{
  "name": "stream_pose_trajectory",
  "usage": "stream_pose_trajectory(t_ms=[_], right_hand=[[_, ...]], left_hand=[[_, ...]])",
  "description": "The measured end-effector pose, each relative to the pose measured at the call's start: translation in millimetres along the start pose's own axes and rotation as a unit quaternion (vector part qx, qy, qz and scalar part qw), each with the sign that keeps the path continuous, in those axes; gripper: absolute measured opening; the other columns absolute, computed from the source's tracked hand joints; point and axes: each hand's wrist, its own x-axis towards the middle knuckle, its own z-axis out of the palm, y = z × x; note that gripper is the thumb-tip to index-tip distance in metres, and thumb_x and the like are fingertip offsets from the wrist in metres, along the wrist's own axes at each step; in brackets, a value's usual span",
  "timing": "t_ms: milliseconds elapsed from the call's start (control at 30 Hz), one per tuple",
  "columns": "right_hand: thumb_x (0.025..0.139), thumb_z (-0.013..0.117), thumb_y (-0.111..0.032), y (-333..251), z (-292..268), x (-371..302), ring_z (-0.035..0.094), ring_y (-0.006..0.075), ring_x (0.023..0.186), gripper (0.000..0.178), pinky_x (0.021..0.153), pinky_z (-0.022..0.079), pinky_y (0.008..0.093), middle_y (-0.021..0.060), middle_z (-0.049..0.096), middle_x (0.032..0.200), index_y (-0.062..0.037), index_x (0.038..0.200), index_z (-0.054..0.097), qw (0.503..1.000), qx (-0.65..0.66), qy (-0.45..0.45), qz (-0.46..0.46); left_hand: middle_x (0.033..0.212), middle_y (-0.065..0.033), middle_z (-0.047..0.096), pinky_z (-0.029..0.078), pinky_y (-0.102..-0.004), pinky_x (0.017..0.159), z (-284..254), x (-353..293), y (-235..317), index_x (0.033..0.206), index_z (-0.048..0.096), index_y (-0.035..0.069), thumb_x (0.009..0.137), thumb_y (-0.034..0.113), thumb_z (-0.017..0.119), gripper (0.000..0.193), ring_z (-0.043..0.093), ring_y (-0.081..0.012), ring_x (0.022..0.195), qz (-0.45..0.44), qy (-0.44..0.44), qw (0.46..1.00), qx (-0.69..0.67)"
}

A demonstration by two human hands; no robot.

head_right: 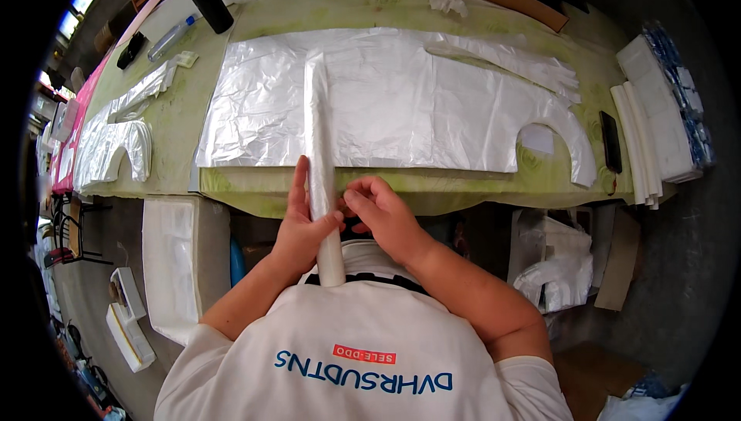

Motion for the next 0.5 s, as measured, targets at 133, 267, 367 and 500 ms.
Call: stream_pose_trajectory(t_ms=[133, 267, 367, 500], right_hand=[[0.103, 0.062, -0.025, 8, 13, 16, 0.062, 0.0137, 0.093, 0.024, 0.078, 0.055, 0.0304, 0.0056, 0.062, 0.102, -0.0030, 0.110, 0.055, 1.000, -0.005, 0.001, 0.018], [0.102, 0.063, -0.022, 13, 19, 16, 0.063, 0.0143, 0.088, 0.023, 0.077, 0.057, 0.0310, 0.0064, 0.062, 0.097, -0.0017, 0.106, 0.055, 1.000, 0.004, 0.010, 0.013], [0.102, 0.064, -0.022, 11, 23, 14, 0.063, 0.0151, 0.087, 0.024, 0.077, 0.058, 0.0317, 0.0075, 0.063, 0.099, -0.0006, 0.106, 0.055, 0.998, 0.036, 0.045, -0.006], [0.100, 0.066, -0.020, 0, 25, 9, 0.064, 0.0143, 0.085, 0.023, 0.074, 0.057, 0.0301, 0.0080, 0.064, 0.099, -0.0008, 0.106, 0.055, 0.996, 0.077, 0.037, 0.033]], left_hand=[[0.141, -0.0160, 0.046, 0.053, -0.0378, 0.098, -9, -18, -27, 0.163, -0.013, 0.020, 0.086, -0.006, 0.069, 0.115, 0.060, -0.0217, 0.118, 0.083, -0.045, 0.987, 0.130], [0.145, -0.0160, 0.043, 0.051, -0.0396, 0.103, -17, -24, -33, 0.163, -0.014, 0.018, 0.087, -0.006, 0.070, 0.116, 0.058, -0.0235, 0.124, 0.088, -0.018, 0.965, 0.247], [0.146, -0.0152, 0.043, 0.050, -0.0397, 0.104, -17, -24, -37, 0.163, -0.013, 0.019, 0.087, -0.006, 0.071, 0.116, 0.057, -0.0236, 0.125, 0.093, -0.013, 0.964, 0.249], [0.147, -0.0135, 0.042, 0.049, -0.0392, 0.105, -14, -24, -45, 0.163, -0.011, 0.020, 0.088, -0.006, 0.070, 0.114, 0.057, -0.0219, 0.124, 0.094, -0.014, 0.977, 0.192]])
